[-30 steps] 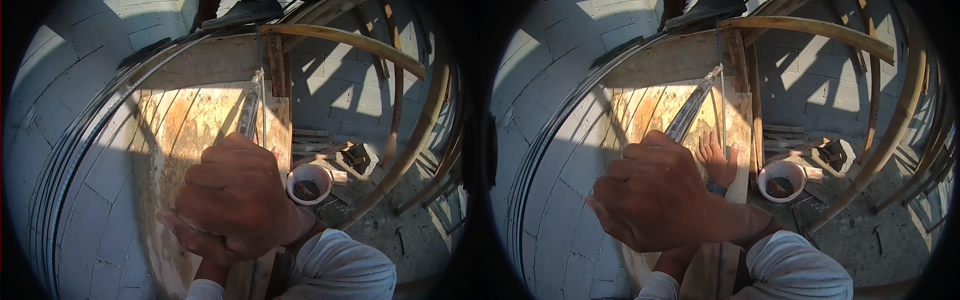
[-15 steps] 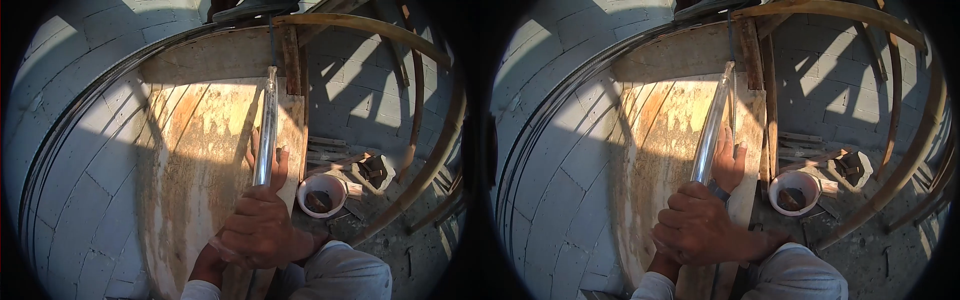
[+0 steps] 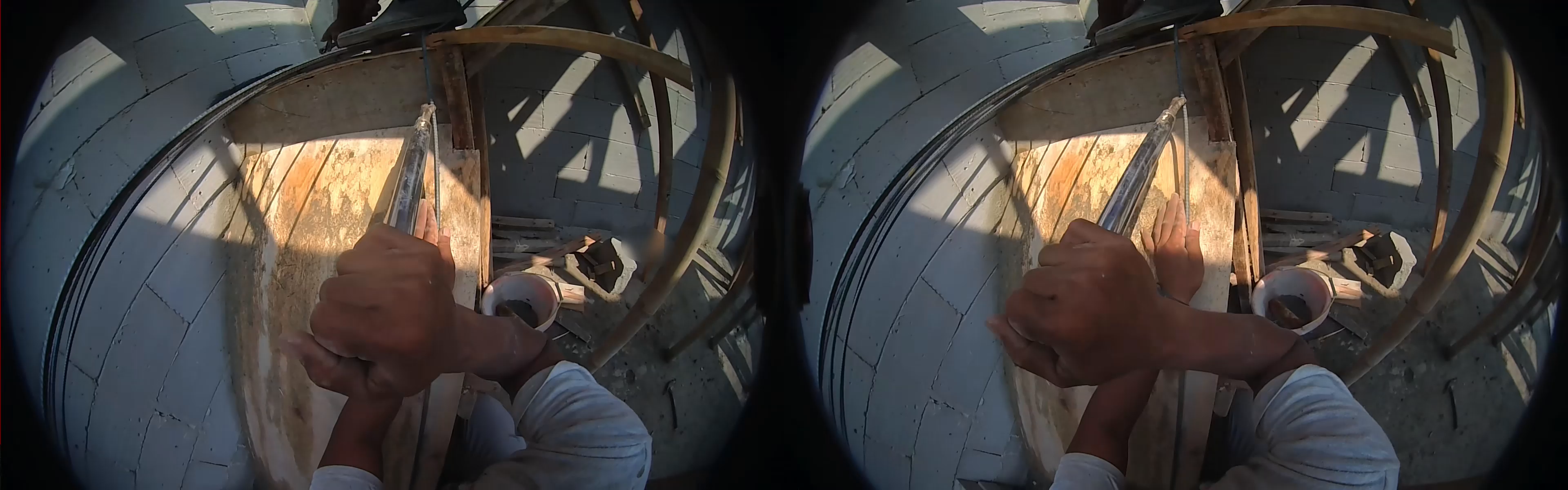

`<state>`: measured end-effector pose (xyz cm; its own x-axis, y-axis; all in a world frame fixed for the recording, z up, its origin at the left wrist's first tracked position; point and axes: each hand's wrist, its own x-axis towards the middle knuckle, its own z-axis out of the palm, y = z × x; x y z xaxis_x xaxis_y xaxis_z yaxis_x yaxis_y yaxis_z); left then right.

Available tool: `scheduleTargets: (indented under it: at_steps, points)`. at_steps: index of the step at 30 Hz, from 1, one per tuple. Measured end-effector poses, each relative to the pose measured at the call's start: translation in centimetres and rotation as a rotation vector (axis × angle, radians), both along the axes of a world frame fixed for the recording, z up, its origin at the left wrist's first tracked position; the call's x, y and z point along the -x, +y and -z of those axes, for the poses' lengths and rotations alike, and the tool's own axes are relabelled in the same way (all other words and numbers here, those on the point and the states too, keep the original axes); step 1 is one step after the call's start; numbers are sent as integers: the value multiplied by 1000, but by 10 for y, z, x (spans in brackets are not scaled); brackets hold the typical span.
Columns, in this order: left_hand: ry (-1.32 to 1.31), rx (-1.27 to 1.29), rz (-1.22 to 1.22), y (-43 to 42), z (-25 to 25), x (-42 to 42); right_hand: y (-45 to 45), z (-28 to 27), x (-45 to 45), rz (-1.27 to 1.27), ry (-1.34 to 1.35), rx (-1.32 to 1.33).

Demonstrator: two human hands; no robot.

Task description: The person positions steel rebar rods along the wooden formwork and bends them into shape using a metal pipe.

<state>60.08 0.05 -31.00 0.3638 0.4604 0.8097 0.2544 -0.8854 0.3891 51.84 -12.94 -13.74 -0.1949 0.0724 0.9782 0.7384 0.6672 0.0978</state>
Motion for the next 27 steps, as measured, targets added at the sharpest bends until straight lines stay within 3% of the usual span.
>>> scheduleTargets:
  at_steps: [5,7,11,16,18,27]
  points:
    - [-37,-122,132,11,5,6,37,-60,8,77,-119,-131]
    - [28,-80,183,-2,-4,14,41,-94,8,95,-47,-152]
    - [13,-130,110,30,26,-8,39,-146,-4,66,37,-45]
    - [-70,-67,71,16,9,-2,37,-180,-4,249,54,90]
    - [51,-39,43,17,16,2,42,-188,3,301,70,191]
    - [-24,-66,83,1,2,10,51,-145,13,167,-2,111]
